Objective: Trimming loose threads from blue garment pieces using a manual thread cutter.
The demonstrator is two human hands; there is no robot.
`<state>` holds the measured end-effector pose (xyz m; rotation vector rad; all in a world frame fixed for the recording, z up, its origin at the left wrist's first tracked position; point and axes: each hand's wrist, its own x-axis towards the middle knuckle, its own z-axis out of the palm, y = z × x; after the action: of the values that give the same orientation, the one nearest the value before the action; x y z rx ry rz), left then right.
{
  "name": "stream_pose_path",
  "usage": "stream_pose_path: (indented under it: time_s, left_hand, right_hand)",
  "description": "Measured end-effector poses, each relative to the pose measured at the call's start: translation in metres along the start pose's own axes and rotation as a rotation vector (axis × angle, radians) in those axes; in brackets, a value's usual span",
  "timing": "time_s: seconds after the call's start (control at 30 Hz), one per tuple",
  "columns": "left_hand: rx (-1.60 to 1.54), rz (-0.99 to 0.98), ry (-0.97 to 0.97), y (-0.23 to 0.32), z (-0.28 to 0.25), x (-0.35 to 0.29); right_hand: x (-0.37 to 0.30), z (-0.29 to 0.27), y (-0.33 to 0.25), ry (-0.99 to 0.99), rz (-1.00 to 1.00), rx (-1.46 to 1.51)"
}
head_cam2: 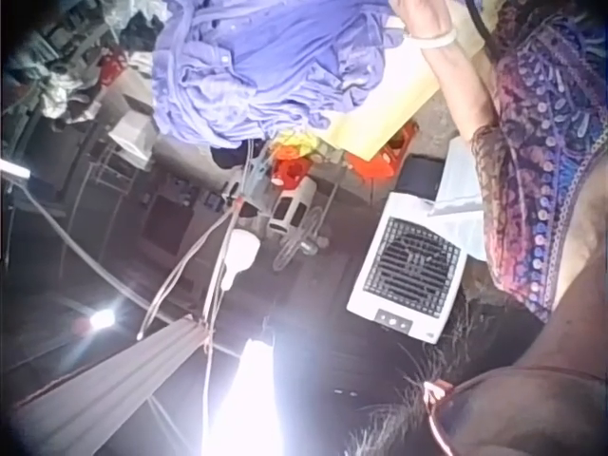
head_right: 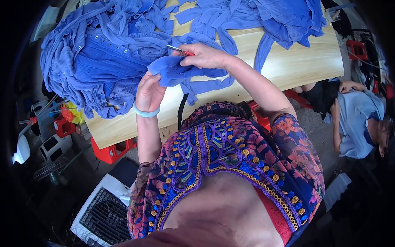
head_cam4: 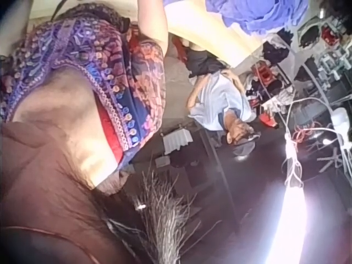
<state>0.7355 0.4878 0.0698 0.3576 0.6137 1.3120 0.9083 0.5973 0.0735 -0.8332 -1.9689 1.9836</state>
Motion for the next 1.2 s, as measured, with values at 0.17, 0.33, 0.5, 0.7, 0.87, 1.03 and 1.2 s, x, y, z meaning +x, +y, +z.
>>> stream_pose_path:
  time_s: [0.17,0.33,0.5,0.7,0.87,1.03,1.2]
  left_hand:
    - [-0.054,-0.014,0.004,-0.005,-0.017,0.001]
    - [0.008,-0.06,0.042,-0.008,-0.021,0.003]
    - [0.075,-0.22,-0.093,-0.001,-0.019,0.006]
    - [0.608,-0.091,-0.025,0.003,-0.009,0.018]
    - [0.58,-0.17,-0.059,0.0,-0.008,0.022]
    - [0.301,-0.165,0.019,-0.007,-0.003,0.021]
    - [0.103,0.014,0.202,-0.016,0.004,0.021]
  right_hand:
    - [0.003,-0.003,0.01,0.013,0.023,0.079]
    - [0.002,-0.014,-0.011,0.022,-0.039,0.13]
    - [0.0,-0.015,-0.023,-0.007,-0.008,0.055]
    - [0.007,-0.012,-0.026,-0.03,-0.071,-0.111]
    - [0.01,-0.015,-0.024,-0.056,-0.093,-0.207]
    - [0.008,-0.006,-0.009,0.337,-0.213,-0.538]
    - [-0.015,0.006,-0.001,0.398,-0.117,-0.525]
